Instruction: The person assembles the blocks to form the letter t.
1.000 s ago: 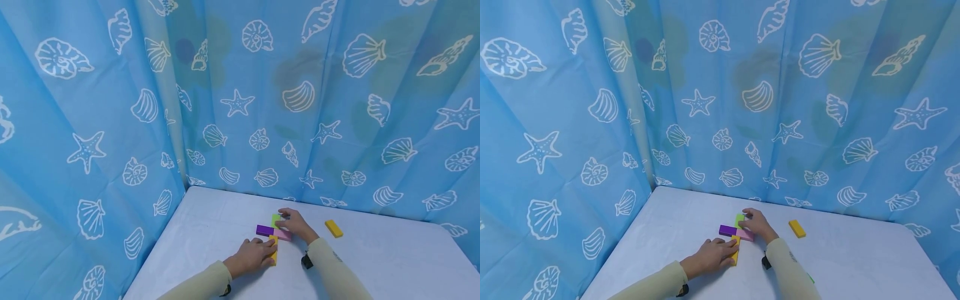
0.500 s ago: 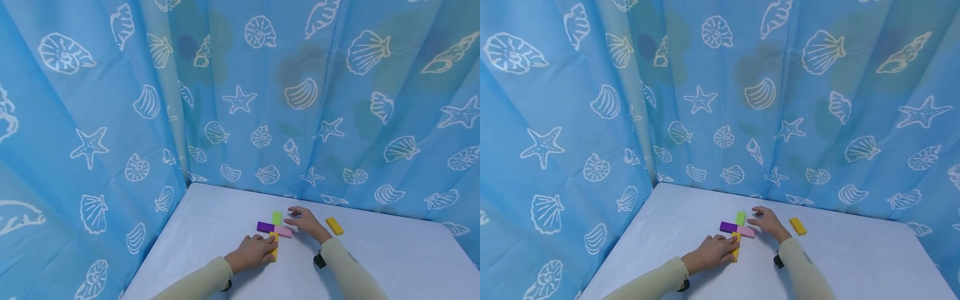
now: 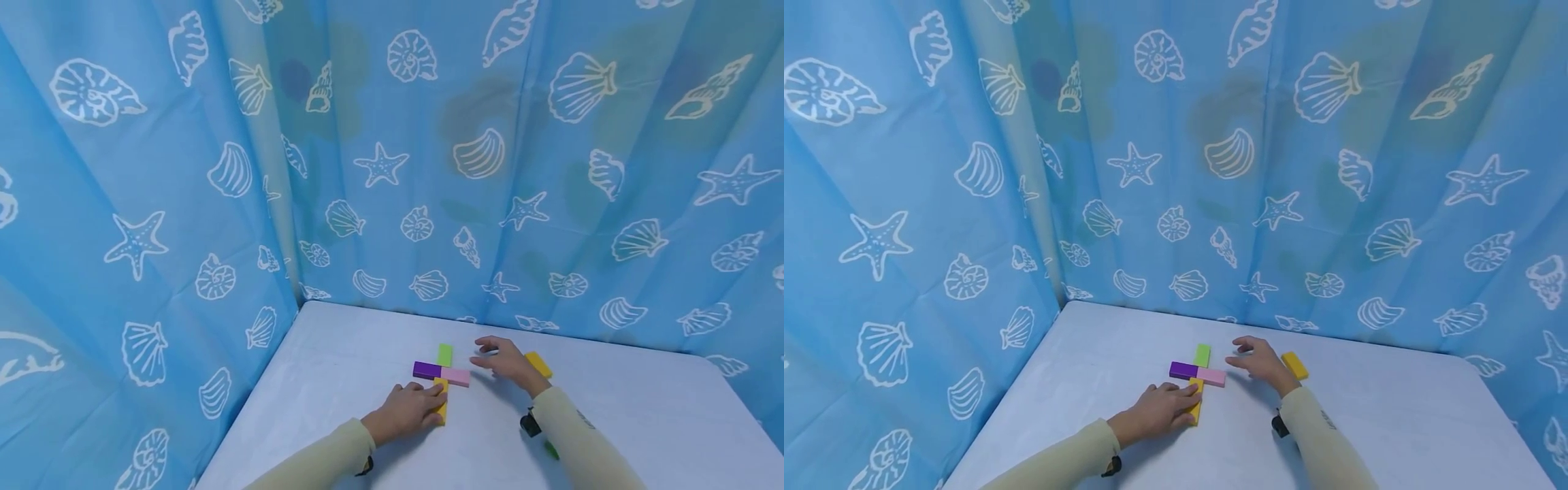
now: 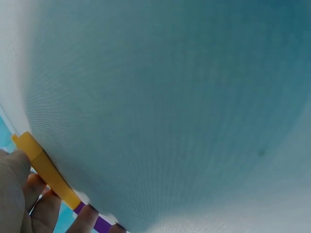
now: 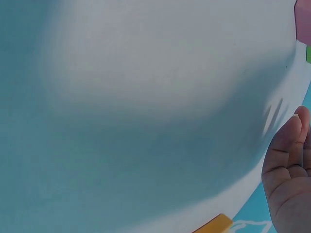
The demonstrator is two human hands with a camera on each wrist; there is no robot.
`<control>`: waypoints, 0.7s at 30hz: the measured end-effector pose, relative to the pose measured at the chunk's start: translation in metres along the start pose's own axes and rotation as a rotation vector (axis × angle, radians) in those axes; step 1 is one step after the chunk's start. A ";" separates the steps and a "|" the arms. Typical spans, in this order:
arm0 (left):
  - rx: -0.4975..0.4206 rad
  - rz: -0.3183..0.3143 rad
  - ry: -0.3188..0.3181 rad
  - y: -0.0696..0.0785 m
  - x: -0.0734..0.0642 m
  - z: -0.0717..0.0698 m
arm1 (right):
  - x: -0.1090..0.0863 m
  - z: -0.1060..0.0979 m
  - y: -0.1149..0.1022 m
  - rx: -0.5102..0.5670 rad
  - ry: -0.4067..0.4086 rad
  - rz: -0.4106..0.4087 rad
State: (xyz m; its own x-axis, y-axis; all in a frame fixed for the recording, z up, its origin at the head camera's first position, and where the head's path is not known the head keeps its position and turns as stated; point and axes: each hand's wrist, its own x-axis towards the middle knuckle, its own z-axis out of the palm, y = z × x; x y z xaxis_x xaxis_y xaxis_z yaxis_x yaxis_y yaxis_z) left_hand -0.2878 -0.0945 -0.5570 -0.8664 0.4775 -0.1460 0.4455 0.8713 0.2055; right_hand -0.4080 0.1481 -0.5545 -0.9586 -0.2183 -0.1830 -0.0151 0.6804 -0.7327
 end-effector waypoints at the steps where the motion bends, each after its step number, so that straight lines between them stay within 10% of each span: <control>1: -0.003 0.001 0.001 0.000 0.000 0.000 | -0.001 -0.001 0.000 -0.001 -0.001 -0.002; 21: -0.003 0.005 0.008 -0.002 0.001 0.003 | -0.022 -0.034 0.017 -0.014 -0.014 -0.039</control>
State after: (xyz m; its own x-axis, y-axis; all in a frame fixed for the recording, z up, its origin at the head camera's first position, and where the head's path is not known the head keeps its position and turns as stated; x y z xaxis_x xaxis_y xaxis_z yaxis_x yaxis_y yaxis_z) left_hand -0.2884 -0.0954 -0.5604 -0.8659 0.4812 -0.1367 0.4495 0.8683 0.2097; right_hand -0.3974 0.1881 -0.5402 -0.9531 -0.2547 -0.1638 -0.0564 0.6807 -0.7304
